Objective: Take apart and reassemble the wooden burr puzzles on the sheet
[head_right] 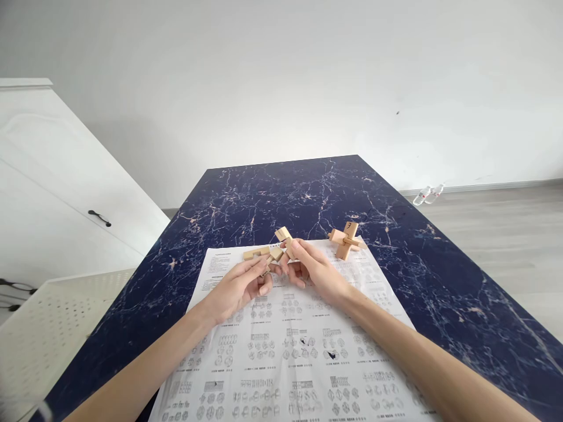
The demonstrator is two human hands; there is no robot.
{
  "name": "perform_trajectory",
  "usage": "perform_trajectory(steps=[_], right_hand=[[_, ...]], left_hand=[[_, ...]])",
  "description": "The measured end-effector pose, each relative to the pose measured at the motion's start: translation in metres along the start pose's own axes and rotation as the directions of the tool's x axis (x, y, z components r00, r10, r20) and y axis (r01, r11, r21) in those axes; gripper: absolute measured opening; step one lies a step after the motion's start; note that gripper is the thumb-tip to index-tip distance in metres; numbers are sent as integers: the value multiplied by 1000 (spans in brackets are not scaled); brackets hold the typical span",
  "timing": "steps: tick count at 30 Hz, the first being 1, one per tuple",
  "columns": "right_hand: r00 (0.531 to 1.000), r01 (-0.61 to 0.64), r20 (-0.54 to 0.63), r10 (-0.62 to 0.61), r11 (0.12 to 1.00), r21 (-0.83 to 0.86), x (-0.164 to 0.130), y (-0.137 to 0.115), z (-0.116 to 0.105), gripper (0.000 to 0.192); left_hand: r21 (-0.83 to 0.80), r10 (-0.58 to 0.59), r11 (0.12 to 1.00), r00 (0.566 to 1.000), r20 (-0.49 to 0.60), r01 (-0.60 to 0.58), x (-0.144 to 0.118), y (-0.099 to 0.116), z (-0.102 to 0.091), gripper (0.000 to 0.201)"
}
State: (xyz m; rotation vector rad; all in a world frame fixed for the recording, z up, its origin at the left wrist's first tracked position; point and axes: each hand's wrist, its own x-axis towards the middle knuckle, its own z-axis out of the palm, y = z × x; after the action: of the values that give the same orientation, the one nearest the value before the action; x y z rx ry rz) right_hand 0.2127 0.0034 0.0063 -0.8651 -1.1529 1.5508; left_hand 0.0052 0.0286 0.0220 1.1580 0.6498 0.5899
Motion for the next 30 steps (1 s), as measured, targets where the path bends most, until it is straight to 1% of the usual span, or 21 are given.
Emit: perform_trajectory(steps=[2,4,8,10,12,15,16,18,20,21,22,23,24,25,27,30], right_hand=[[1000,-20,19,19,999,46,1,0,0,47],[999,-27,19,26,998,48,1,0,0,49],[999,11,-33,-11,1000,5,0,0,1,45],[999,32,-26,-32,999,-4,0,0,1,43],[999,32,34,-31,999,-25,0,2,0,41],[987,28,161,-19,998,-56,0,5,-2,41],[981,36,191,-26,998,-52,0,7,-3,41],[974,52,222,-44,998,-29,0,9,-5,40],[973,47,227,-40,999,-23,0,11,-7,39],[974,35,227,-27,999,-30,0,12,-8,39],[974,22,228,-12,999,-43,0,12,-9,39],[972,11,234,4,998,-66,-1,12,-10,39],[969,5,245,19,995,-98,-1,11,-10,40],[965,5,259,32,990,-139,-2,10,-9,41],[959,13,278,59,968,-249,-4,8,-6,42],[958,20,271,94,920,-391,-6,5,2,42]], left_hand=[[-24,15,1000,1000,-16,-15,1,-1,0,34],[-30,35,999,999,-38,-36,2,-3,-1,35],[-18,48,999,997,-59,-49,4,-9,-4,38],[-8,52,999,997,-64,-53,5,-12,-5,42],[3,57,998,996,-75,-57,4,-14,-5,46],[11,39,999,996,-77,-39,3,-13,-6,51],[12,27,1000,998,-65,-27,2,-12,-6,53],[24,-7,1000,1000,-6,7,0,-8,-5,56],[109,-23,994,999,26,20,-2,-3,-4,57],[196,-3,981,1000,3,2,-4,0,-3,57],[307,46,951,998,-47,-30,-6,3,-2,57],[424,116,903,988,-102,-62,-8,5,-2,56],[521,190,849,971,-145,-89,-9,6,-2,55],[585,249,803,955,-161,-111,-11,7,-2,55],[626,287,765,950,-123,-150,-14,8,-3,51],[640,254,743,967,3,-197,-16,9,-4,39]])
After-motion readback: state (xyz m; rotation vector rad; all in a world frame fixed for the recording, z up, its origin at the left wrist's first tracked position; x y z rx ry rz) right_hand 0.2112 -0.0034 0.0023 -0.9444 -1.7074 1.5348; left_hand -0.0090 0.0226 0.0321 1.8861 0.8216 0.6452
